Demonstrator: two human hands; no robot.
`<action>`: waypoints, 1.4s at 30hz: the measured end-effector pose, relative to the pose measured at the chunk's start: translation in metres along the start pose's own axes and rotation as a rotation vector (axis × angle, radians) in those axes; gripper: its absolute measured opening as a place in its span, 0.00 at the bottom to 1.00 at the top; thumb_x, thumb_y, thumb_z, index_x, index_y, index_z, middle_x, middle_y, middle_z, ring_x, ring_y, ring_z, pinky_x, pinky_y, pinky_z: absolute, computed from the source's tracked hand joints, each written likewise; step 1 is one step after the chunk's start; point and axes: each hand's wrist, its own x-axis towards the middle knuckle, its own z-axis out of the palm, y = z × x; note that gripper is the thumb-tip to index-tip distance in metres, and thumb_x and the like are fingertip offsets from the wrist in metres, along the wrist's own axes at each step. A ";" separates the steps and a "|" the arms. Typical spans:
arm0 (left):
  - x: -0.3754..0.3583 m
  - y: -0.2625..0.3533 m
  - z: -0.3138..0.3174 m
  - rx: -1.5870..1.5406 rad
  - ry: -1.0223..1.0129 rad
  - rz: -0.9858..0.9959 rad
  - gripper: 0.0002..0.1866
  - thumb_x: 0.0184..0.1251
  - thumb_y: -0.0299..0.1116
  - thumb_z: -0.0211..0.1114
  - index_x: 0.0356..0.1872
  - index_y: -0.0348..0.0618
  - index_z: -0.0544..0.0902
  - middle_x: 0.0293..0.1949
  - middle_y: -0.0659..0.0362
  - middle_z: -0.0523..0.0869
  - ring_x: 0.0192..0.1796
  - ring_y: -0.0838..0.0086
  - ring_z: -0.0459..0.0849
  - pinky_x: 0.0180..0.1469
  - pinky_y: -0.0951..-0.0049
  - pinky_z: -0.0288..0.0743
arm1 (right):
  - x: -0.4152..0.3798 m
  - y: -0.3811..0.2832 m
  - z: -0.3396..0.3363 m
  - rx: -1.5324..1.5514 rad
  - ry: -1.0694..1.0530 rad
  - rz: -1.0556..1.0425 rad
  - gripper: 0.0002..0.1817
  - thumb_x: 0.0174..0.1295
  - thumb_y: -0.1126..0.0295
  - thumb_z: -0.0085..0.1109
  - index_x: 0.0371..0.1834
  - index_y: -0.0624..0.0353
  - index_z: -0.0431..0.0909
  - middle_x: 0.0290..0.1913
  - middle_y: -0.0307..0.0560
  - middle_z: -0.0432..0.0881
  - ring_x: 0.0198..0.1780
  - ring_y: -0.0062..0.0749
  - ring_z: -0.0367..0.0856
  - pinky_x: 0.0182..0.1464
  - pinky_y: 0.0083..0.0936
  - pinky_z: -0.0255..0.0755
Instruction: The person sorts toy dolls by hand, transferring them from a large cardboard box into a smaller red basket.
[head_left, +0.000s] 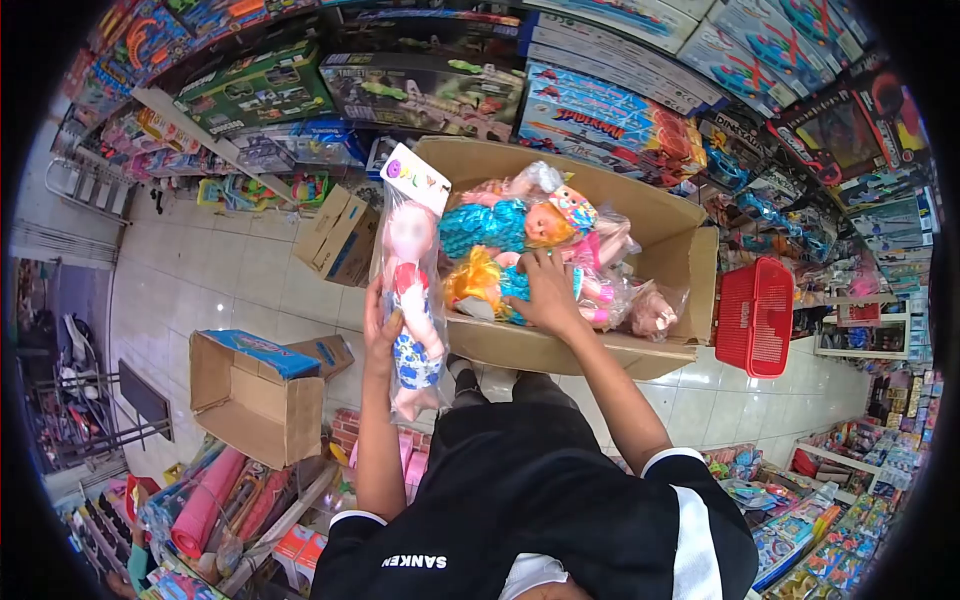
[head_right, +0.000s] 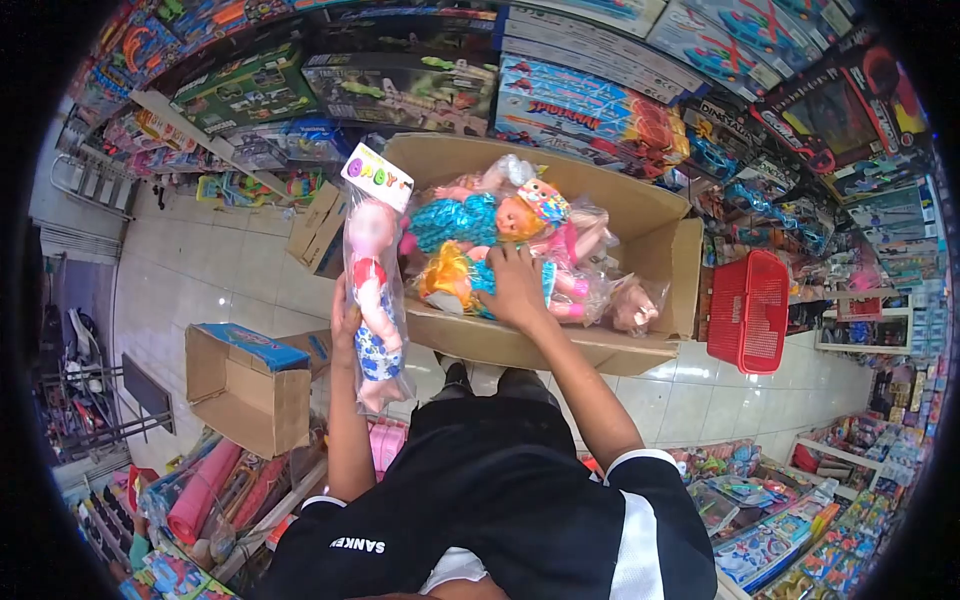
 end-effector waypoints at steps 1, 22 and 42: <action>-0.001 -0.003 -0.007 -0.032 -0.002 -0.017 0.49 0.56 0.50 0.72 0.71 0.33 0.58 0.65 0.50 0.69 0.67 0.68 0.69 0.70 0.68 0.60 | 0.002 -0.006 0.003 -0.042 0.058 0.072 0.33 0.46 0.60 0.75 0.56 0.58 0.73 0.57 0.51 0.71 0.62 0.51 0.67 0.59 0.51 0.63; -0.014 -0.012 0.020 -0.057 0.000 0.090 0.45 0.59 0.46 0.70 0.71 0.33 0.58 0.67 0.51 0.67 0.69 0.66 0.66 0.71 0.66 0.57 | -0.083 0.065 -0.062 0.174 0.646 -0.088 0.15 0.60 0.74 0.62 0.49 0.64 0.75 0.38 0.52 0.76 0.42 0.44 0.78 0.44 0.33 0.72; -0.141 -0.083 0.334 -0.010 -0.448 -0.002 0.39 0.59 0.36 0.69 0.69 0.34 0.61 0.60 0.53 0.73 0.61 0.71 0.73 0.65 0.70 0.65 | -0.444 0.206 -0.127 0.713 1.493 0.457 0.18 0.77 0.63 0.46 0.57 0.68 0.72 0.48 0.46 0.79 0.48 0.25 0.75 0.53 0.23 0.70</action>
